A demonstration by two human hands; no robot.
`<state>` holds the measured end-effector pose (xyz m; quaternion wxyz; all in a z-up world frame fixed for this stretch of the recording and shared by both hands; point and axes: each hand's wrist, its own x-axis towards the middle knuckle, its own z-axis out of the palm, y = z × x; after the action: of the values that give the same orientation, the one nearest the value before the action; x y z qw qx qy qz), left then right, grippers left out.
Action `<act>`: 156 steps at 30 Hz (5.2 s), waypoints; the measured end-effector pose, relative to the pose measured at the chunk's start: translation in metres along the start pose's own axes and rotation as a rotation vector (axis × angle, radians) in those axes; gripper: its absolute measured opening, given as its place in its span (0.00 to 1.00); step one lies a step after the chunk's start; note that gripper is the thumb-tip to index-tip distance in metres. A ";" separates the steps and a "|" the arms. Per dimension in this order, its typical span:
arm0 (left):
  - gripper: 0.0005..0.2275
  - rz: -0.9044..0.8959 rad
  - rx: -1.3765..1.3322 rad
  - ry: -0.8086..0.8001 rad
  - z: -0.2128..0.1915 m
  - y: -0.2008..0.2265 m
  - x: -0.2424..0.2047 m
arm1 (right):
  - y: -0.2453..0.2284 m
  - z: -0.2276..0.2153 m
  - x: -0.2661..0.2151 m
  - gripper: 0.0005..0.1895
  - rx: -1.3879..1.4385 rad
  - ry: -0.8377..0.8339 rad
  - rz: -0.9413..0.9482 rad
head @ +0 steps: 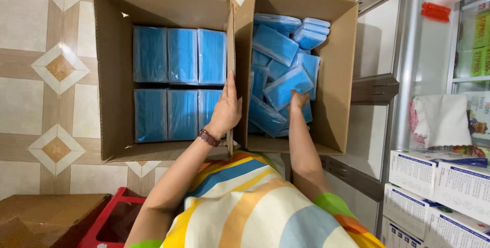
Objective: The person kneels on the tiled floor and transfers plastic-wrapped face mask packs one at a time from a cardboard box holding a loose pile into an adjacent box, stacking them in neat rows. They press the stacks flat and align the packs as the box fills.
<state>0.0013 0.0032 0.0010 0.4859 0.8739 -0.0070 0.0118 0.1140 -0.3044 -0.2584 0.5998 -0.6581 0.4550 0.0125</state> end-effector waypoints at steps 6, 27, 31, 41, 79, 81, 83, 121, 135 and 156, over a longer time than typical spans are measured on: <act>0.39 -0.044 0.004 0.010 0.007 -0.003 0.000 | 0.047 0.008 0.025 0.49 -0.213 0.086 0.012; 0.32 0.109 -0.669 0.080 -0.116 0.029 -0.012 | -0.164 -0.009 -0.317 0.25 0.205 -0.895 -0.848; 0.22 -0.144 -0.545 0.002 -0.136 -0.008 -0.028 | -0.135 0.028 -0.342 0.25 -0.011 -0.988 -0.861; 0.19 -0.499 -0.161 0.236 -0.140 -0.098 -0.035 | -0.094 0.039 -0.349 0.34 -0.700 -0.641 -1.639; 0.10 -0.778 0.792 -0.485 0.035 -0.228 -0.012 | -0.117 0.022 -0.341 0.13 -0.278 -0.818 -1.375; 0.18 -0.523 0.677 -0.097 0.015 -0.207 -0.009 | -0.124 0.018 -0.321 0.14 0.213 -1.039 -0.728; 0.17 -0.475 0.518 -0.040 -0.021 -0.151 0.000 | -0.128 0.010 -0.278 0.14 0.151 -0.929 -0.743; 0.19 0.056 -0.163 0.151 -0.045 -0.019 -0.022 | -0.162 -0.071 -0.273 0.19 -0.125 -0.714 -0.492; 0.21 -0.123 -0.828 -0.016 -0.079 -0.024 -0.048 | -0.138 -0.024 -0.315 0.20 -0.061 -0.993 -0.515; 0.15 -0.603 0.472 -0.210 -0.118 -0.254 -0.013 | -0.098 0.004 -0.358 0.06 -0.661 -0.741 -1.530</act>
<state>-0.0074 0.2372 -0.1528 0.2498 0.9210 0.2030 -0.2195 -0.0337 -0.1054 0.0185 0.3330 -0.8726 -0.3542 -0.0483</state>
